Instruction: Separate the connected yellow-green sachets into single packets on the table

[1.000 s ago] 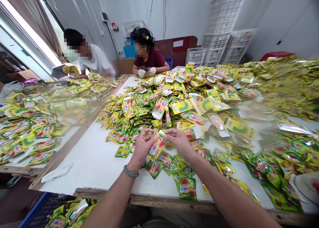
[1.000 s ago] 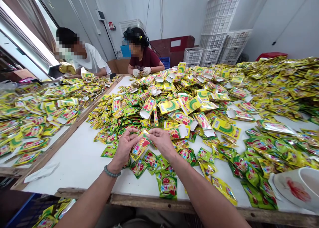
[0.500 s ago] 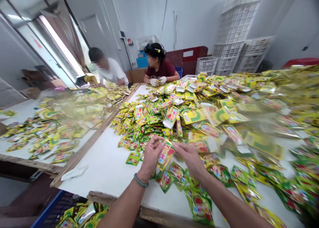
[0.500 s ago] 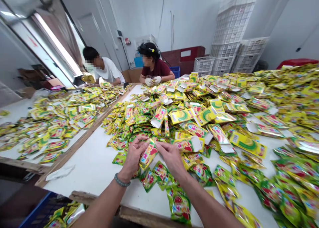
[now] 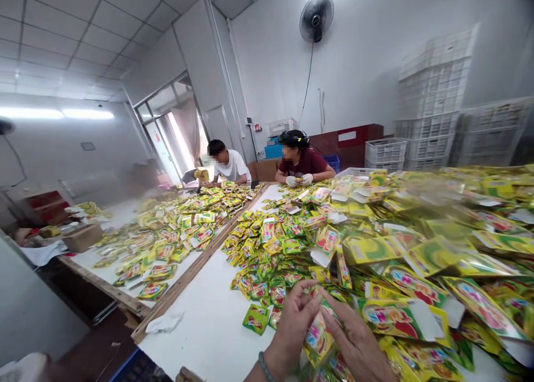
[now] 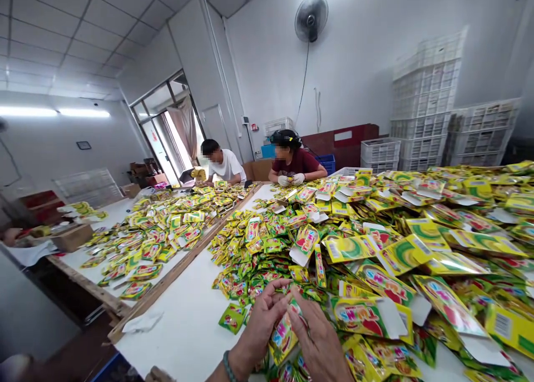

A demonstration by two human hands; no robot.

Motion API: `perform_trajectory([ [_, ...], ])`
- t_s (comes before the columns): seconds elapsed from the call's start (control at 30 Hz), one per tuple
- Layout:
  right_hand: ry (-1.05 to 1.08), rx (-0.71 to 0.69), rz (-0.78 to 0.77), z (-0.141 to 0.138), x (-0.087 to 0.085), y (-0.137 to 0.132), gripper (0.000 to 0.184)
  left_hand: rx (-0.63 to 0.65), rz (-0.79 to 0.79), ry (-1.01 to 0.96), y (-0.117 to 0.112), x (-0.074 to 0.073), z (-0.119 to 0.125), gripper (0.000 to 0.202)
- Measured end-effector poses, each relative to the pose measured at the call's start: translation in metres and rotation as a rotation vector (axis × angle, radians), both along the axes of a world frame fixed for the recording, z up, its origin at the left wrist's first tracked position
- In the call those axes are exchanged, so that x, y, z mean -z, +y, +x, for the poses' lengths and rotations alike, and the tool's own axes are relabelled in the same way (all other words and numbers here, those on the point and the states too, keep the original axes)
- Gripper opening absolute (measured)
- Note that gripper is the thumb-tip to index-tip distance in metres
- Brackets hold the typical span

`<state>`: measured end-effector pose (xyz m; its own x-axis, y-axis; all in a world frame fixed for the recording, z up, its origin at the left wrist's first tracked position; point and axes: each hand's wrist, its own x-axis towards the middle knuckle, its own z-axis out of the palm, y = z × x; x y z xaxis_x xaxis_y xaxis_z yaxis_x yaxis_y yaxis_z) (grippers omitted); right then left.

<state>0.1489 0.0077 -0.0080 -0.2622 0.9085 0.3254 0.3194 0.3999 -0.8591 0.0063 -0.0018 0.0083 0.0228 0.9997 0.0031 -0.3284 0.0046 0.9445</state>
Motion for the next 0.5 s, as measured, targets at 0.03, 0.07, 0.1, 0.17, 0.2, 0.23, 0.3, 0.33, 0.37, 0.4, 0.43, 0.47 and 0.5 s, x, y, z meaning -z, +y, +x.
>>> perform_trajectory([
  [0.03, -0.019, -0.008, 0.008, 0.0, 0.0, -0.001, 0.053, 0.021, 0.01, 0.061, -0.001, -0.001, -0.002, 0.049],
  [0.07, -0.035, -0.019, 0.014, 0.0, 0.0, -0.002, 0.054, 0.046, 0.023, 0.127, -0.003, -0.003, -0.003, 0.053],
  [0.1, -0.052, -0.033, 0.019, 0.001, -0.001, -0.002, 0.056, 0.071, 0.039, 0.191, -0.004, -0.007, -0.005, 0.057],
  [0.17, -0.098, -0.064, 0.044, 0.006, -0.006, 0.0, 0.058, 0.12, 0.081, 0.32, -0.011, -0.019, -0.01, 0.063],
  [0.2, -0.132, -0.079, 0.07, 0.011, -0.01, 0.003, 0.057, 0.138, 0.102, 0.39, -0.015, -0.028, -0.014, 0.061],
  [0.23, -0.173, -0.084, 0.106, 0.017, -0.015, 0.007, 0.055, 0.147, 0.118, 0.469, -0.021, -0.037, -0.021, 0.057],
  [0.3, -0.276, -0.066, 0.188, 0.034, -0.024, 0.017, 0.049, 0.136, 0.138, 0.671, -0.037, -0.058, -0.044, 0.044],
  [0.33, -0.342, -0.037, 0.222, 0.044, -0.027, 0.022, 0.045, 0.11, 0.136, 0.789, -0.048, -0.067, -0.06, 0.04],
  [0.37, -0.424, -0.005, 0.237, 0.055, -0.029, 0.028, 0.043, 0.079, 0.123, 0.915, -0.06, -0.076, -0.08, 0.038],
  [0.4, -0.517, 0.04, 0.236, 0.065, -0.029, 0.033, 0.041, 0.033, 0.088, 1.036, -0.073, -0.082, -0.103, 0.039],
  [0.43, -0.617, 0.092, 0.22, 0.074, -0.028, 0.037, 0.042, -0.004, 0.023, 1.152, -0.088, -0.085, -0.129, 0.04],
  [0.47, -0.711, 0.139, 0.205, 0.082, -0.025, 0.04, 0.047, -0.053, -0.057, 1.27, -0.103, -0.086, -0.157, 0.04],
  [0.5, -0.794, 0.181, 0.194, 0.088, -0.021, 0.042, 0.053, -0.091, -0.134, 1.364, -0.119, -0.084, -0.186, 0.039],
])
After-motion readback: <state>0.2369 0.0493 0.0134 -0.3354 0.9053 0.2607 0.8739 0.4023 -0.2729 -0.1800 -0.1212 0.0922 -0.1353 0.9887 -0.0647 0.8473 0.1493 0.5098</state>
